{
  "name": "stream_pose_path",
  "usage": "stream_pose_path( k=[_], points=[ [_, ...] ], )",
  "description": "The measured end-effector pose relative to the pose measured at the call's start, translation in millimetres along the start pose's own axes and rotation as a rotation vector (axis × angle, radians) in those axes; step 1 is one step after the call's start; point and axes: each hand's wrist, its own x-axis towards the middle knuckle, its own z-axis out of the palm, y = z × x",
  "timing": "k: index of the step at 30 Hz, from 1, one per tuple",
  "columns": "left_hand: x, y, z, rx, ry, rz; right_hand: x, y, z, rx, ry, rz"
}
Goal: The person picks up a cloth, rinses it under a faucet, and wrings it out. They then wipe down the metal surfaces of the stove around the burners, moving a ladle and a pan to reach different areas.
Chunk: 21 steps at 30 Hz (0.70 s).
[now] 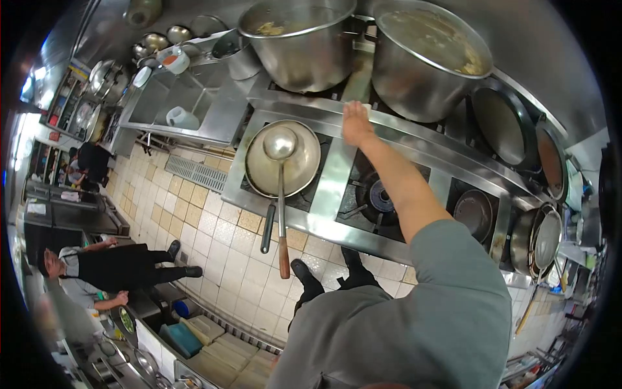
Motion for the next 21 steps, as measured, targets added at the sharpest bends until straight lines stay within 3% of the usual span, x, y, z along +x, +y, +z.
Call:
stream_pose_path(
  k=[1, 2, 4, 6, 8, 11, 16, 18, 19, 21],
  points=[
    [9, 10, 0, 0.065, -0.013, 0.042, -10, 3, 4, -0.085, 0.09, -0.055],
    [20, 20, -1, 0.123, -0.022, 0.083, -16, 12, 4, -0.09, 0.08, -0.036],
    [41, 55, -7, 0.199, -0.019, 0.135, -25, 35, -8, -0.093, 0.054, -0.2],
    [52, 88, -13, 0.226, -0.03, 0.156, -42, 65, -4, -0.08, 0.105, -0.177],
    [61, 132, -22, -0.372, -0.146, 0.243, -67, 101, -8, -0.217, 0.086, -0.193],
    [52, 197, -23, -0.348, -0.037, 0.159, -114, 158, -19, -0.176, 0.177, -0.212],
    [70, 201, -21, -0.13, -0.11, 0.192, -190, 254, -38, -0.191, 0.158, -0.077],
    [120, 166, -23, -0.323, -0.339, -0.003, -215, 288, -48, -0.195, 0.142, 0.001],
    [34, 220, -17, -0.08, -0.207, 0.139, -231, 305, -53, -0.199, 0.119, 0.065],
    [90, 169, -23, 0.155, -0.246, 0.211, -262, 341, -62, -0.203, 0.094, 0.146]
  ],
)
